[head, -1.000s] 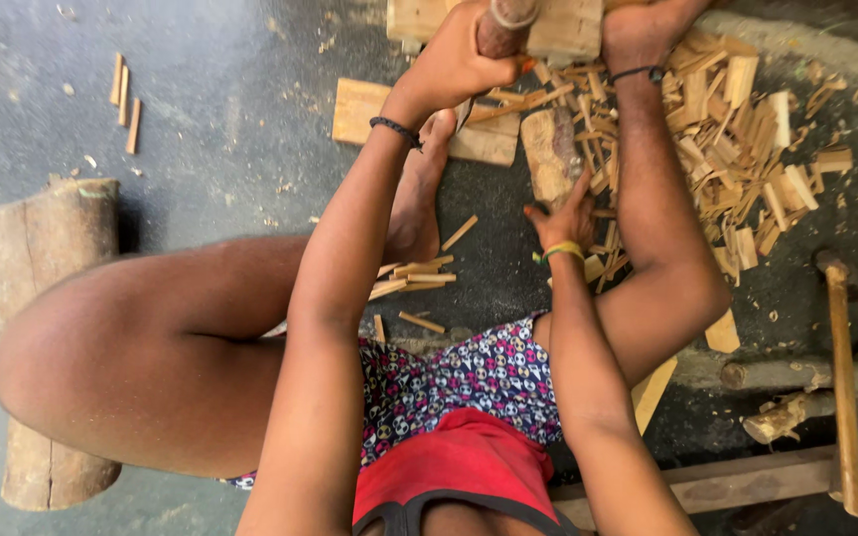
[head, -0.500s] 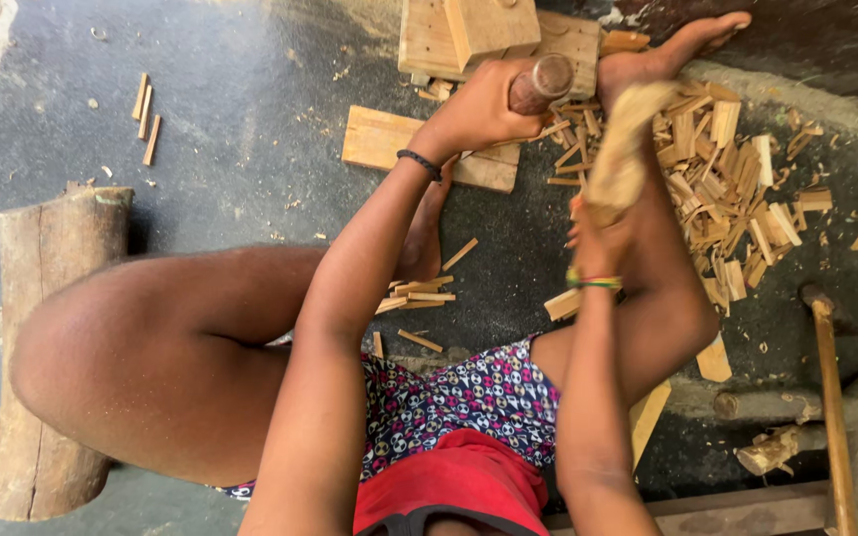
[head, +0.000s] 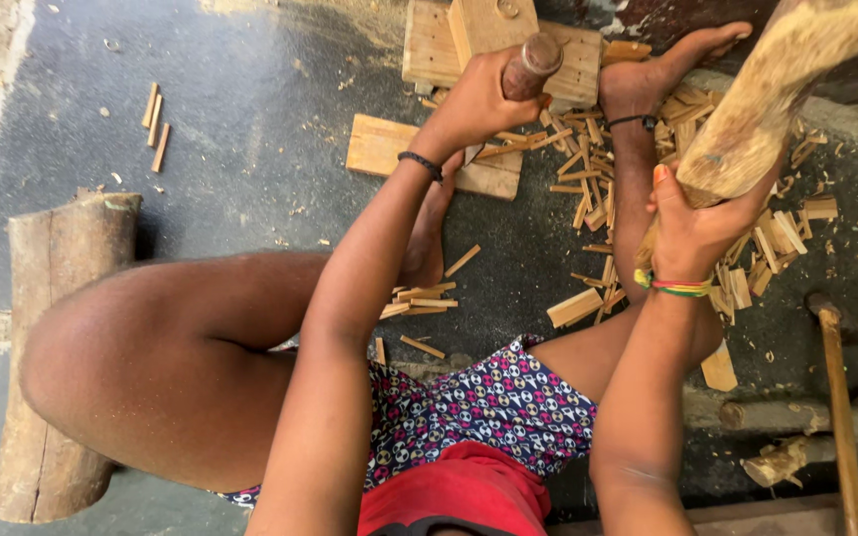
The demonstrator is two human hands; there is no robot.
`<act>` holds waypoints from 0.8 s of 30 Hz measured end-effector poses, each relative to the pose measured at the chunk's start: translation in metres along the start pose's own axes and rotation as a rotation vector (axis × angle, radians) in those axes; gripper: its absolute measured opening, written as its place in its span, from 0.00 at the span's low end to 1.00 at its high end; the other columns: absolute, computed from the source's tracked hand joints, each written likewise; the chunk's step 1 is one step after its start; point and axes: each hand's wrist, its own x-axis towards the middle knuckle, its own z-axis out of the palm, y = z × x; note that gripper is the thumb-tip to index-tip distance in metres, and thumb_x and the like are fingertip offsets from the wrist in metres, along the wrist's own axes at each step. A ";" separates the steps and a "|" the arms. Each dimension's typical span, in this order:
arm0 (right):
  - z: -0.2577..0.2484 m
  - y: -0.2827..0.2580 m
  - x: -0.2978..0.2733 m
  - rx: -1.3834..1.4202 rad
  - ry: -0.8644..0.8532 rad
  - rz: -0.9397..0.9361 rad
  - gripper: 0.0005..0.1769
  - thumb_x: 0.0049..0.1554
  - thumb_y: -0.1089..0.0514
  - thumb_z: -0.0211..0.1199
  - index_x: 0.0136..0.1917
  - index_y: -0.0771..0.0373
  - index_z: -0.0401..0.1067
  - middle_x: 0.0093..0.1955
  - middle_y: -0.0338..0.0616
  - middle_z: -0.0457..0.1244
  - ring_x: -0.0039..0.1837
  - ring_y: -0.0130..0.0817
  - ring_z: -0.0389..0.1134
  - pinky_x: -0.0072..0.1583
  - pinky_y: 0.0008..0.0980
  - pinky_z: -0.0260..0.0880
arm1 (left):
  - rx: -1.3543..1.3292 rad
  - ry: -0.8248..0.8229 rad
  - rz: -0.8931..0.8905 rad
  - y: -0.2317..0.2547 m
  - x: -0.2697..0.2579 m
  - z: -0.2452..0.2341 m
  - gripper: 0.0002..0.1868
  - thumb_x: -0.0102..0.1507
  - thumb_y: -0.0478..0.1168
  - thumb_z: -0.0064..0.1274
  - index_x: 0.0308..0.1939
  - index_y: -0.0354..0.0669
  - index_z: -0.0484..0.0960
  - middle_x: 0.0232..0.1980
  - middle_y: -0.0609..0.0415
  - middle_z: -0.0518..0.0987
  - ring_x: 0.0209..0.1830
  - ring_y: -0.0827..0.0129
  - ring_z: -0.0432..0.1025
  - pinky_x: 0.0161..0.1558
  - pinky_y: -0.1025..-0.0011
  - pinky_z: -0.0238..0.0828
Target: The person is sitting on the floor, using a chisel and a wooden mallet to carve a piece of wood. They repeatedly strike the chisel to remove wood shavings and shape the wood.
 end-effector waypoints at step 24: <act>0.034 -0.117 0.040 -0.913 -0.507 -0.573 0.53 0.47 0.57 0.82 0.81 0.59 0.62 0.48 0.54 0.70 0.47 0.49 0.73 0.48 0.44 0.72 | -0.224 -0.056 0.134 -0.071 -0.037 0.023 0.29 0.54 0.41 0.69 0.55 0.33 0.78 0.50 0.40 0.82 0.50 0.56 0.77 0.52 0.62 0.75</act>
